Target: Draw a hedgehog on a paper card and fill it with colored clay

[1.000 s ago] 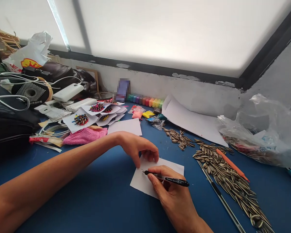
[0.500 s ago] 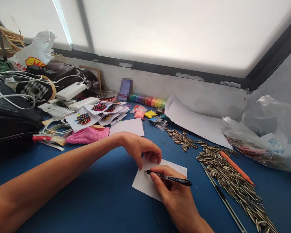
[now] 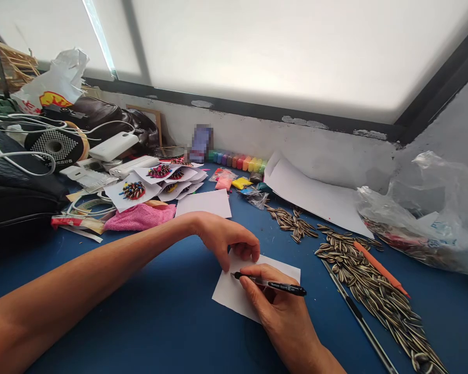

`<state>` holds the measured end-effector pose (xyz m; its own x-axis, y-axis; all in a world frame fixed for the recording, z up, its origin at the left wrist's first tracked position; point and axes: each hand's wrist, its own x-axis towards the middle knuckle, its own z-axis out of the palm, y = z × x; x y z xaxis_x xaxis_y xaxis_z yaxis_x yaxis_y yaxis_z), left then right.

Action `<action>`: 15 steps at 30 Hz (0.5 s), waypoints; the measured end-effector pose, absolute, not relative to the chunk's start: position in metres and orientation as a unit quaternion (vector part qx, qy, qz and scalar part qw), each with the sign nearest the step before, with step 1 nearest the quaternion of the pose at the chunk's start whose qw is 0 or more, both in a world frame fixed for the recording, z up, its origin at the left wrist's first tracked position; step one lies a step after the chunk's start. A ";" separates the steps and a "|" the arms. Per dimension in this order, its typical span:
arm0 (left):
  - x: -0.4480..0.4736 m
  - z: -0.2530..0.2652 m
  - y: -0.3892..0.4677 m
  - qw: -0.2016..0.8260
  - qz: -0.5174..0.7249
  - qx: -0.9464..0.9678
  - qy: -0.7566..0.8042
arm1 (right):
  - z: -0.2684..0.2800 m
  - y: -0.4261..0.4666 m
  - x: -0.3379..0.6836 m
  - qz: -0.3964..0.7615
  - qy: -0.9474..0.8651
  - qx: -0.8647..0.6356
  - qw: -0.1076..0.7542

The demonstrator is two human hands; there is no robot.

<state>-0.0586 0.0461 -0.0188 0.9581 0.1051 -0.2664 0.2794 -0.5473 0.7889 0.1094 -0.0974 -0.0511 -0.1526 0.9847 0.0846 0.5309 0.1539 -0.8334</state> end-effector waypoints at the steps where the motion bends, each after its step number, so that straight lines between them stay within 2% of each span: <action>1: -0.059 -0.019 0.046 0.465 -0.093 0.874 0.110 | -0.051 -0.098 0.110 0.337 -0.678 -0.559 0.337; 15: -0.057 -0.019 0.047 0.461 -0.095 0.876 0.109 | -0.052 -0.096 0.112 0.338 -0.681 -0.562 0.325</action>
<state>-0.0572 0.0466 -0.0194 0.9582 0.1022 -0.2672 0.2780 -0.5517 0.7863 0.1116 -0.0958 -0.0516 -0.1569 0.9856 0.0627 0.5465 0.1396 -0.8258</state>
